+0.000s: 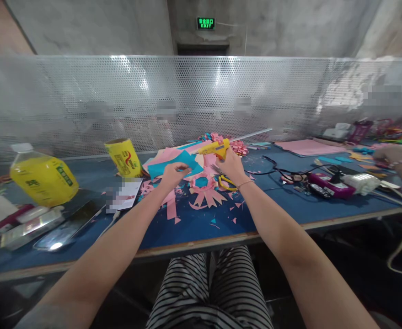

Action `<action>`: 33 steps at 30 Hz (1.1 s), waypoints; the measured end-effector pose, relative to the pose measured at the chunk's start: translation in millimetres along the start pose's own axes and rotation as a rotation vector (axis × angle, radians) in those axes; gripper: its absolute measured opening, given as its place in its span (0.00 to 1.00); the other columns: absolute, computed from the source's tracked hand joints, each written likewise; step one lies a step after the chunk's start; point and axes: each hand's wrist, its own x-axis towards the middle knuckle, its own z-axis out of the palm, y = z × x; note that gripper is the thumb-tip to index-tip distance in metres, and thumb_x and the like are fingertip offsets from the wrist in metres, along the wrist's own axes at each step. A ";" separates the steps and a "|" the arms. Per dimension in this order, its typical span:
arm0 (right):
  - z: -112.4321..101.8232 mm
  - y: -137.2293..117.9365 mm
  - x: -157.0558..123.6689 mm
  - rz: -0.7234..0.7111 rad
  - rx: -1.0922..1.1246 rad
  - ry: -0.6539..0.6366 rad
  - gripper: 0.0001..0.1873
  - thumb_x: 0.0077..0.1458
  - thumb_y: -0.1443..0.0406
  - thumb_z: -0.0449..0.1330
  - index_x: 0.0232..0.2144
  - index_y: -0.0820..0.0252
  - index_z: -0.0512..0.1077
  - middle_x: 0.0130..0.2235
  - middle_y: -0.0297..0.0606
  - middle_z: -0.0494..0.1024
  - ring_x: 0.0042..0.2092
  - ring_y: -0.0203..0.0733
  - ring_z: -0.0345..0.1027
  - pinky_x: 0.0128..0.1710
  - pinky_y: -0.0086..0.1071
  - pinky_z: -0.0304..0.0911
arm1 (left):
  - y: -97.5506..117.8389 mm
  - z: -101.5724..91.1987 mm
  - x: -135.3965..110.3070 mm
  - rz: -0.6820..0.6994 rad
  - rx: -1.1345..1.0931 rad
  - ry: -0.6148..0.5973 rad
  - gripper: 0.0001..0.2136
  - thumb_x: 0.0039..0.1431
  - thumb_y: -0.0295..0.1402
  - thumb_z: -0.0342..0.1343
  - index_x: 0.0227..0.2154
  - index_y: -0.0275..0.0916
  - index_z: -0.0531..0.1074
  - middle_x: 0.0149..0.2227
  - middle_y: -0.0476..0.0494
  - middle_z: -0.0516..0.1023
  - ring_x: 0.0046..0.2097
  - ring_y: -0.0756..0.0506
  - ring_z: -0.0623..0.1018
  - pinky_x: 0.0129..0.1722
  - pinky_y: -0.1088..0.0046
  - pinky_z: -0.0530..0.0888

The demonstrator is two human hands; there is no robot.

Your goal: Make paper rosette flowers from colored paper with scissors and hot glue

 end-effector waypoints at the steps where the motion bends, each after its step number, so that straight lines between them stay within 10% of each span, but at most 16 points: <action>1: 1.0 0.9 0.2 -0.008 0.003 0.008 0.19 0.46 0.62 0.54 0.41 0.64 0.62 0.37 0.50 0.74 0.41 0.54 0.68 0.38 0.42 0.63 | 0.9 -0.2 -0.2 0.001 -0.006 0.002 0.04 0.46 0.33 0.57 0.21 0.38 0.74 0.29 0.46 0.79 0.35 0.46 0.76 0.38 0.71 0.70; 33: -4.1 0.1 -0.3 0.031 -0.006 -0.063 0.26 0.46 0.58 0.58 0.46 0.65 0.63 0.43 0.51 0.74 0.45 0.55 0.68 0.42 0.42 0.63 | 0.6 -0.6 -0.8 0.022 -0.151 0.068 0.08 0.45 0.36 0.57 0.18 0.38 0.68 0.23 0.49 0.74 0.29 0.48 0.73 0.33 0.73 0.68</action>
